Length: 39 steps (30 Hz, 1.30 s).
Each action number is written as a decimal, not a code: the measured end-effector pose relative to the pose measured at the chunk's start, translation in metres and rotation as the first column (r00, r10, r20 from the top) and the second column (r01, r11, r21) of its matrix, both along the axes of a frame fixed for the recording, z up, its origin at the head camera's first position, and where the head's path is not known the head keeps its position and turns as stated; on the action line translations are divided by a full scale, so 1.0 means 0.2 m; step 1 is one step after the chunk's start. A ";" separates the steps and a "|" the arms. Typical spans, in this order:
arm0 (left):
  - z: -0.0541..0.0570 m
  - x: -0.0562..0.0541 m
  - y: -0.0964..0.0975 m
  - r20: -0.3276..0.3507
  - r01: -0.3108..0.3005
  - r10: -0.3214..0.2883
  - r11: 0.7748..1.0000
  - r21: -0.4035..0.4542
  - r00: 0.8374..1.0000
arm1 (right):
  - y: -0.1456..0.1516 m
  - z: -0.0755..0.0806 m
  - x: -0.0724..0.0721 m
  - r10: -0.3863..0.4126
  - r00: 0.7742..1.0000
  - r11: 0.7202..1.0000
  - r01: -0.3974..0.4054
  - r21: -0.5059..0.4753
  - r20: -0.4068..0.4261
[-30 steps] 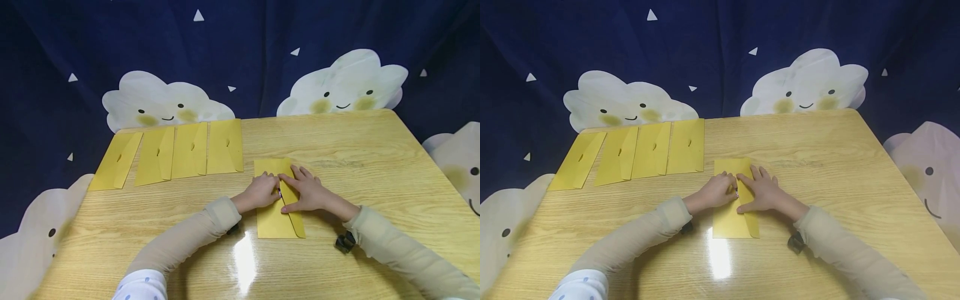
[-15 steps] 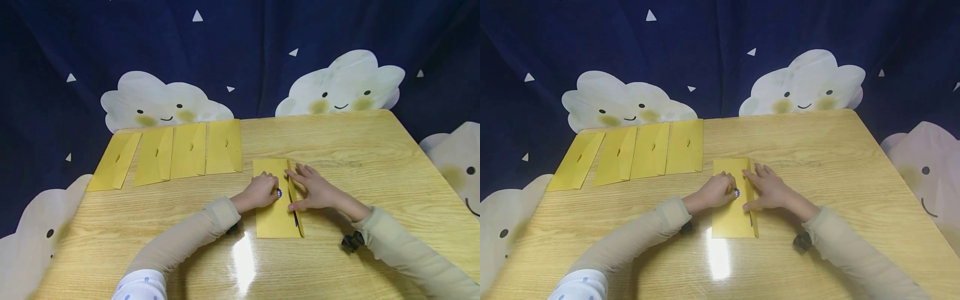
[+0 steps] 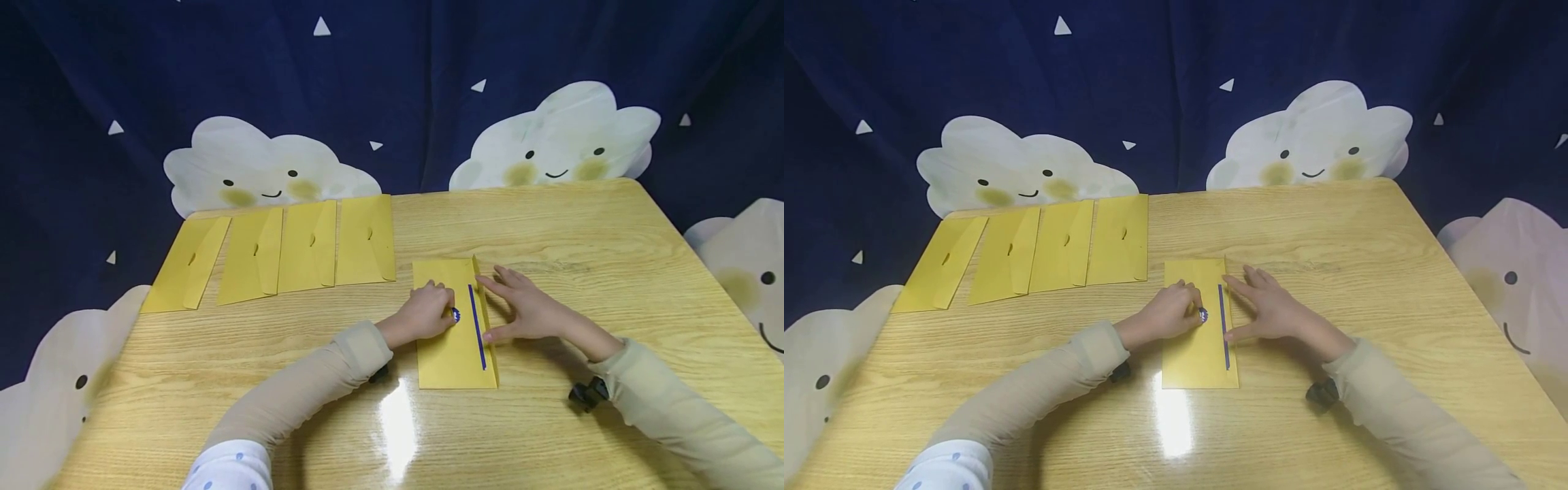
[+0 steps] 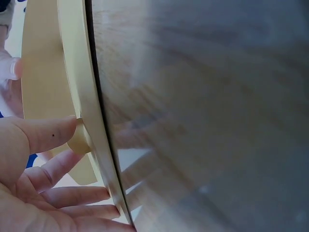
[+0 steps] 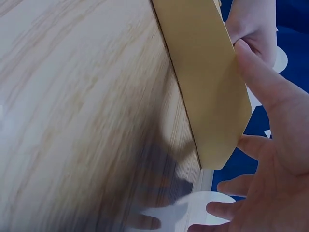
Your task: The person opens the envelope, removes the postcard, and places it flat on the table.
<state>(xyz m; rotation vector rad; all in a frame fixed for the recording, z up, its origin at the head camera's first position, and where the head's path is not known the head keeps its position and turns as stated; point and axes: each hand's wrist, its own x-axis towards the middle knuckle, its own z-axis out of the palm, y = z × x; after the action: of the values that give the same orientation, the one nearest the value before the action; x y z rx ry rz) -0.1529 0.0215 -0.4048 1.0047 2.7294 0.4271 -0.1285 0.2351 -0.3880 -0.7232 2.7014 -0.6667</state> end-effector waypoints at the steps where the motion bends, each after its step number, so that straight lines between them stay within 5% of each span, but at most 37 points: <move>1: 0.00 0.00 0.00 -0.001 0.000 0.000 1.000 0.000 1.000 | 0.01 0.00 0.00 0.000 1.000 1.000 0.000 -0.003 0.001; 12: 0.00 0.00 0.00 0.003 -0.008 0.008 1.000 0.004 1.000 | 0.08 0.00 0.00 0.005 1.000 1.000 -0.005 -0.011 0.004; 25: 0.00 0.00 0.00 0.013 -0.014 0.014 1.000 0.011 1.000 | 0.15 -0.08 -0.02 0.158 0.966 0.987 -0.152 0.041 -0.203; 39: 0.01 0.00 0.01 0.039 -0.014 0.014 1.000 0.000 0.999 | 0.16 -0.12 -0.03 0.228 0.973 0.967 -0.221 0.128 -0.041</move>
<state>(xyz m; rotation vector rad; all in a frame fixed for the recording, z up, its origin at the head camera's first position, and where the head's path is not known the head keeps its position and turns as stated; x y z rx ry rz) -0.1538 0.0227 -0.4020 0.9673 2.7035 0.4453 -0.1346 0.2663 -0.4118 -1.0089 2.6265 -0.4278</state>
